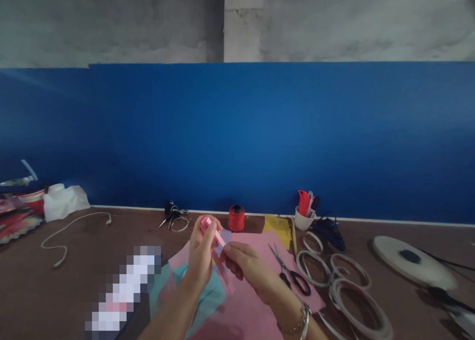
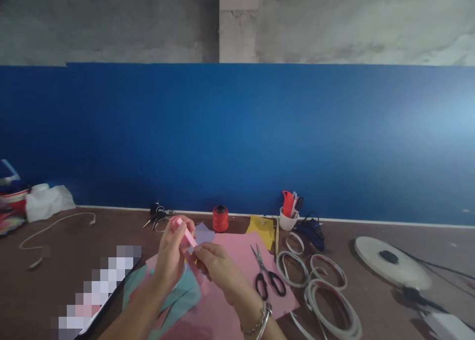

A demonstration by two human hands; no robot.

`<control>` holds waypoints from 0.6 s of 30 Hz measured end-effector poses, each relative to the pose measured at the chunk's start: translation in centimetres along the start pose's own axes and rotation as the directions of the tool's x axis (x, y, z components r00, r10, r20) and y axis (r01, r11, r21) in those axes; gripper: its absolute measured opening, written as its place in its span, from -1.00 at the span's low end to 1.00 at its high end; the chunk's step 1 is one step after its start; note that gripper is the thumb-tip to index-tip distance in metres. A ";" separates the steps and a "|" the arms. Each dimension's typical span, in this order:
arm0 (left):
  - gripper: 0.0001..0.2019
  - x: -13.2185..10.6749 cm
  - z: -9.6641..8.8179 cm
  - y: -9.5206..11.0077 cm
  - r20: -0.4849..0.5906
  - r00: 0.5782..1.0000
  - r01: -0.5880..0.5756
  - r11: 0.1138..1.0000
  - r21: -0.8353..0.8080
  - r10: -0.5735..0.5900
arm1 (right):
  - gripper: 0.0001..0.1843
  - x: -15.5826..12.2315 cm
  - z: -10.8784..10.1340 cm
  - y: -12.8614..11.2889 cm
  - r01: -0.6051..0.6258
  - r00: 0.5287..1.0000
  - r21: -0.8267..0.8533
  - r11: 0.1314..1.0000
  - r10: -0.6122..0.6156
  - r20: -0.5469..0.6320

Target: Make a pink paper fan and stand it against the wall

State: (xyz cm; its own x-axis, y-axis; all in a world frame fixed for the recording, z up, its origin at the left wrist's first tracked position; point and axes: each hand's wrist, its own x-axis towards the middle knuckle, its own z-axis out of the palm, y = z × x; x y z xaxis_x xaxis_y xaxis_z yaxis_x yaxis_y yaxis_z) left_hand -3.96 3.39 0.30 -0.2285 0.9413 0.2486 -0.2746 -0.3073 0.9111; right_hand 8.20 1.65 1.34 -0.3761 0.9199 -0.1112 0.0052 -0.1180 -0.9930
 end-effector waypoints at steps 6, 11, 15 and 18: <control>-0.74 0.0 0.2 0.0 -0.033 0.999 0.016 0.999 -0.028 -0.017 | -0.66 0.0 0.0 0.0 -0.020 1.000 0.007 1.000 0.020 0.003; -0.71 0.0 0.2 0.2 -0.025 0.999 0.025 0.999 -0.021 -0.025 | -0.65 0.1 0.0 -0.1 -0.023 1.000 0.019 1.000 0.023 -0.005; -0.73 -0.1 0.3 0.2 -0.023 1.000 0.020 0.999 -0.032 -0.021 | -0.65 0.0 0.0 0.0 -0.017 1.000 0.009 1.000 0.017 0.005; -0.74 -0.2 0.3 0.3 -0.012 1.000 0.017 0.999 -0.032 -0.018 | -0.62 -0.1 -0.1 0.0 0.003 1.000 -0.016 1.000 -0.003 0.003</control>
State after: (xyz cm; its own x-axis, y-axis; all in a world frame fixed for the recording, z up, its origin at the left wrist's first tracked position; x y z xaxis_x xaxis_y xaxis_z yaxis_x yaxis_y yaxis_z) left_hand -3.70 3.20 0.63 -0.2350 0.9448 0.2282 -0.3087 -0.2951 0.9042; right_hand 8.27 1.61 1.32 -0.3787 0.9192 -0.1082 0.0186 -0.1093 -0.9938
